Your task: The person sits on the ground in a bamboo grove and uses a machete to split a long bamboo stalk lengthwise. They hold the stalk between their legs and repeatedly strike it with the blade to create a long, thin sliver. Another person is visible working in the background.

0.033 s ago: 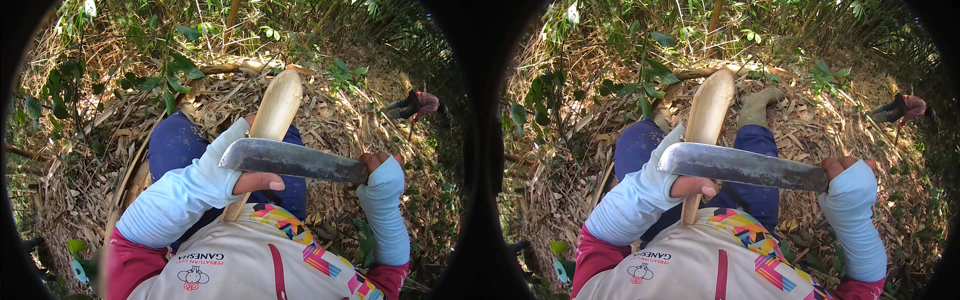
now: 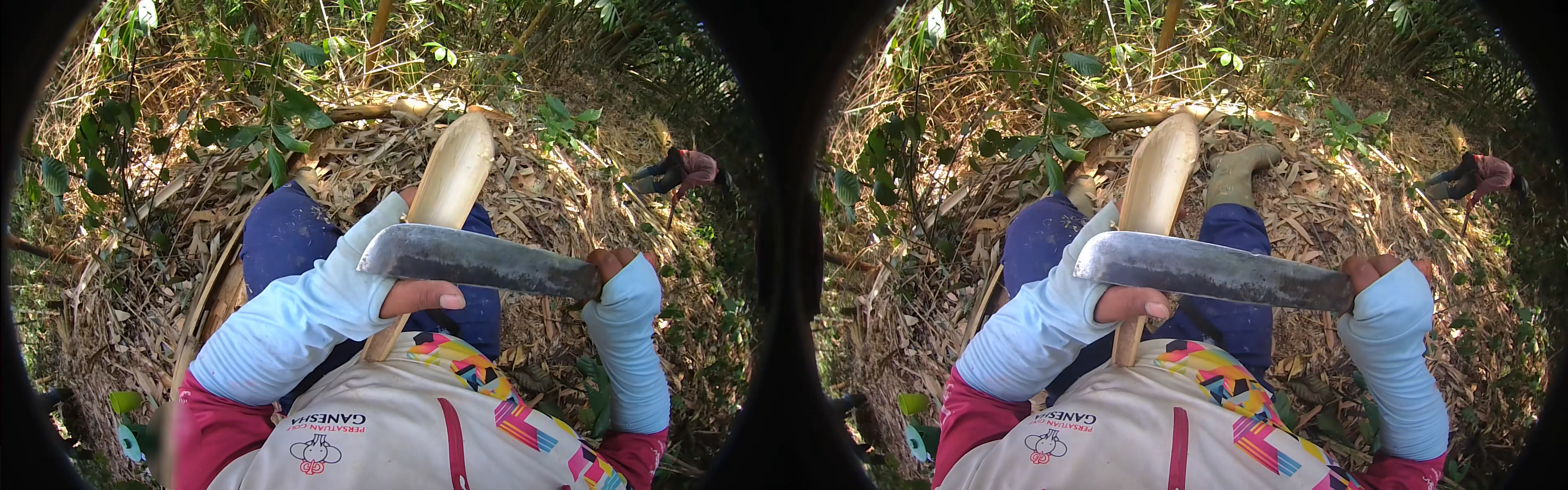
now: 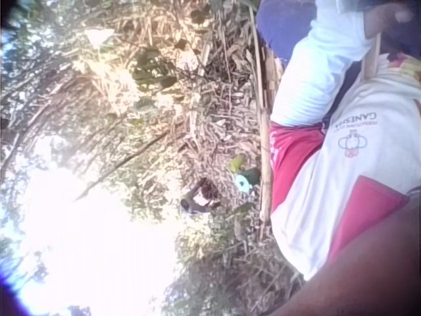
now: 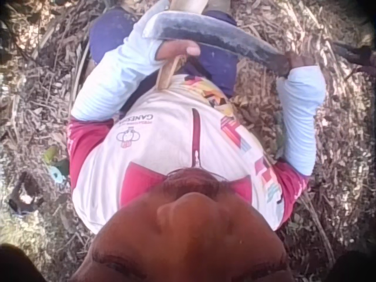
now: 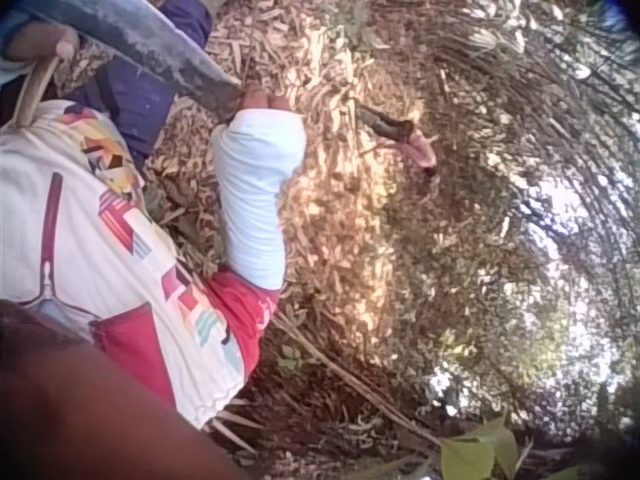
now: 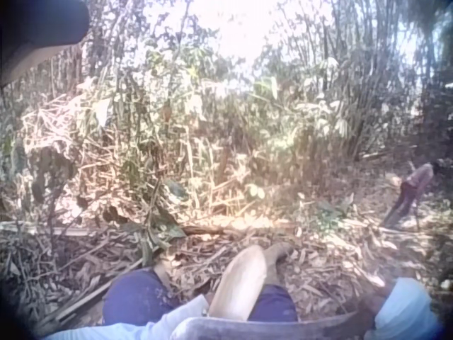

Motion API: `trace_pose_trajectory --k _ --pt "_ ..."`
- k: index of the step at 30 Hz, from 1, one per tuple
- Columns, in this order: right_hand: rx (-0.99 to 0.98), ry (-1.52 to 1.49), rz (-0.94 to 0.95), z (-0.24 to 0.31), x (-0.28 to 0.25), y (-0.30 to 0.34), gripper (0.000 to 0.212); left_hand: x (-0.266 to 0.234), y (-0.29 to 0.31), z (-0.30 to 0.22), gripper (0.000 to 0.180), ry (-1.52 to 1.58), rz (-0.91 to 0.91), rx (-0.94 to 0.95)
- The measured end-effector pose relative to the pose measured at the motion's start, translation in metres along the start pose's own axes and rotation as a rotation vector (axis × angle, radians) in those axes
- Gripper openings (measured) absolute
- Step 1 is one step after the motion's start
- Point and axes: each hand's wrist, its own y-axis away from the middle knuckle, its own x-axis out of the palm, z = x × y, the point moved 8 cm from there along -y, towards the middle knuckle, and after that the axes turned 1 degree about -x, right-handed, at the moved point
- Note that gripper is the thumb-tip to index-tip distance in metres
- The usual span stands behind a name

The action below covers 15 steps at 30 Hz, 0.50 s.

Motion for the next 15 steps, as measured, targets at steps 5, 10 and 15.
trace_pose_trajectory --k 5,10,15 --pt "0.017 -0.011 0.006 -0.003 0.001 -0.0022 0.031 -0.0014 -0.0004 0.0003 0.072 0.081 -0.069 -0.031" --pt "0.003 -0.011 -0.028 -0.0008 -0.002 -0.0048 0.031 -0.004 0.0004 0.004 0.06 0.139 -0.12 -0.03" --pt "-0.017 0.004 -0.049 0.002 -0.0063 -0.0079 0.032 -0.0026 -0.0016 0.0056 0.052 0.194 -0.099 -0.055"
